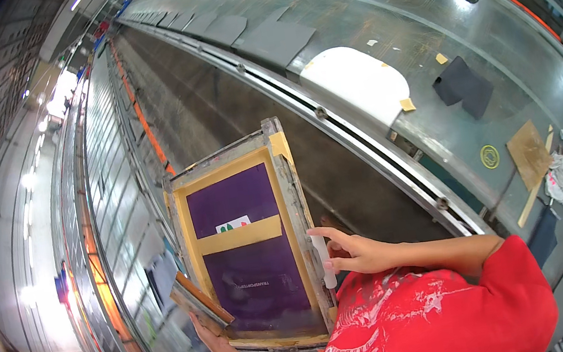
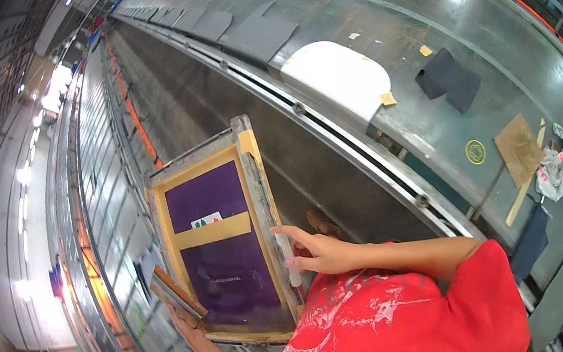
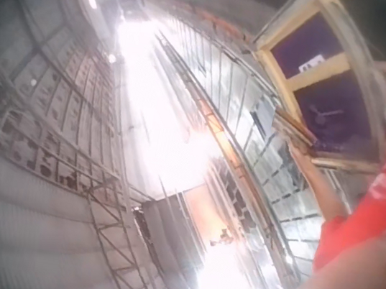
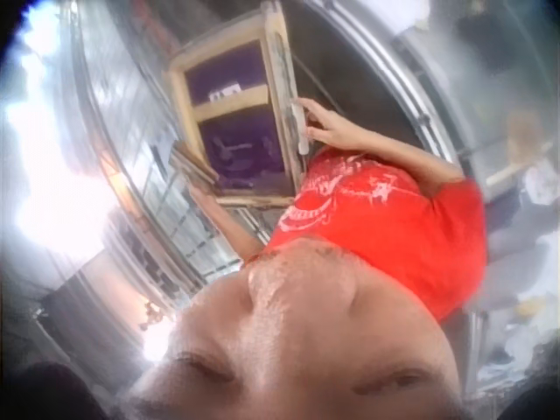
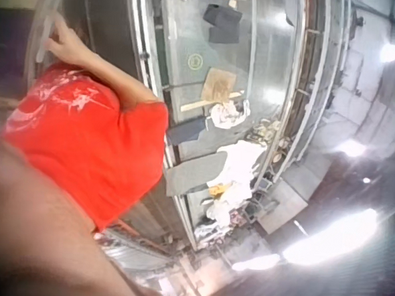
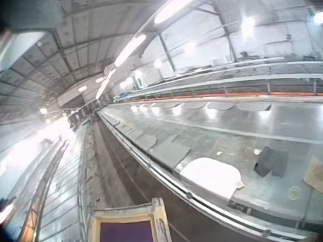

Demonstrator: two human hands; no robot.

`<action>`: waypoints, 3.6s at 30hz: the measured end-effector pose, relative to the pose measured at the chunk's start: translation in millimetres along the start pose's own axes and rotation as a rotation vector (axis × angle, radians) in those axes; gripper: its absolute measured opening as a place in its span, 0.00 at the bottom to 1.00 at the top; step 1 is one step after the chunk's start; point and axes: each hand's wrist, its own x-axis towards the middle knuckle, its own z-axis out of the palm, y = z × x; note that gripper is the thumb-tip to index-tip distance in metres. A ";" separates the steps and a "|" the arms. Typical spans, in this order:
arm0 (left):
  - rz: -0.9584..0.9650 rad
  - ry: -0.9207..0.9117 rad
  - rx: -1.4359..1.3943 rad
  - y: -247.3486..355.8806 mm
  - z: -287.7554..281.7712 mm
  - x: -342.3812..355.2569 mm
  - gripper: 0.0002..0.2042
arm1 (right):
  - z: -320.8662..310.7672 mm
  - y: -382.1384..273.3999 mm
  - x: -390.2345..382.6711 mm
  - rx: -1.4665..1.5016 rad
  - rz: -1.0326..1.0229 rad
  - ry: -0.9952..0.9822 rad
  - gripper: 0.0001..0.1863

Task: The person carries a screen printing frame to a workbench, pours purple ink onto the screen, and uses a squeegee to spread the ink across the mesh. They then move to a conveyor belt and repeatedly pull the squeegee across the screen to print onto fabric moving below.

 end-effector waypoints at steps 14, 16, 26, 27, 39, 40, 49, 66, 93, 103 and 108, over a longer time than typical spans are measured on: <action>-0.071 -0.485 0.277 173.6 353.9 378.4 0.32 | -124.8 -17.2 298.5 0.551 -0.130 0.365 0.39; -0.044 -0.464 0.309 178.4 437.6 427.5 0.31 | -163.7 -16.9 334.2 0.535 -0.194 0.461 0.40; -0.128 -0.919 0.225 101.7 817.3 530.7 0.33 | -417.8 -91.6 436.7 0.440 -0.357 1.351 0.35; -0.176 -0.917 0.206 100.1 836.7 524.7 0.33 | -436.0 -100.6 435.9 0.431 -0.370 1.426 0.33; -0.682 -1.227 0.466 -92.5 1011.1 566.1 0.31 | -586.6 38.8 412.0 -0.139 0.013 2.278 0.14; -0.670 -1.250 0.513 -96.1 1012.8 567.9 0.32 | -585.0 46.8 413.4 -0.143 0.061 2.300 0.14; -0.686 -1.309 0.608 -108.1 1012.2 596.1 0.32 | -578.0 82.4 443.5 -0.215 0.221 2.384 0.13; 0.883 -1.983 1.004 -83.3 978.4 487.4 0.16 | -588.3 84.4 463.5 -0.077 0.209 2.349 0.17; 1.315 -2.232 1.158 -58.6 982.0 510.9 0.25 | -594.9 98.2 457.1 0.089 0.249 2.294 0.19; 0.462 -1.679 0.855 -116.3 939.2 494.9 0.15 | -597.2 98.3 460.6 0.075 0.270 2.301 0.19; 0.145 -1.627 0.665 -139.0 928.3 400.9 0.14 | -596.9 98.1 457.9 0.026 0.269 2.302 0.18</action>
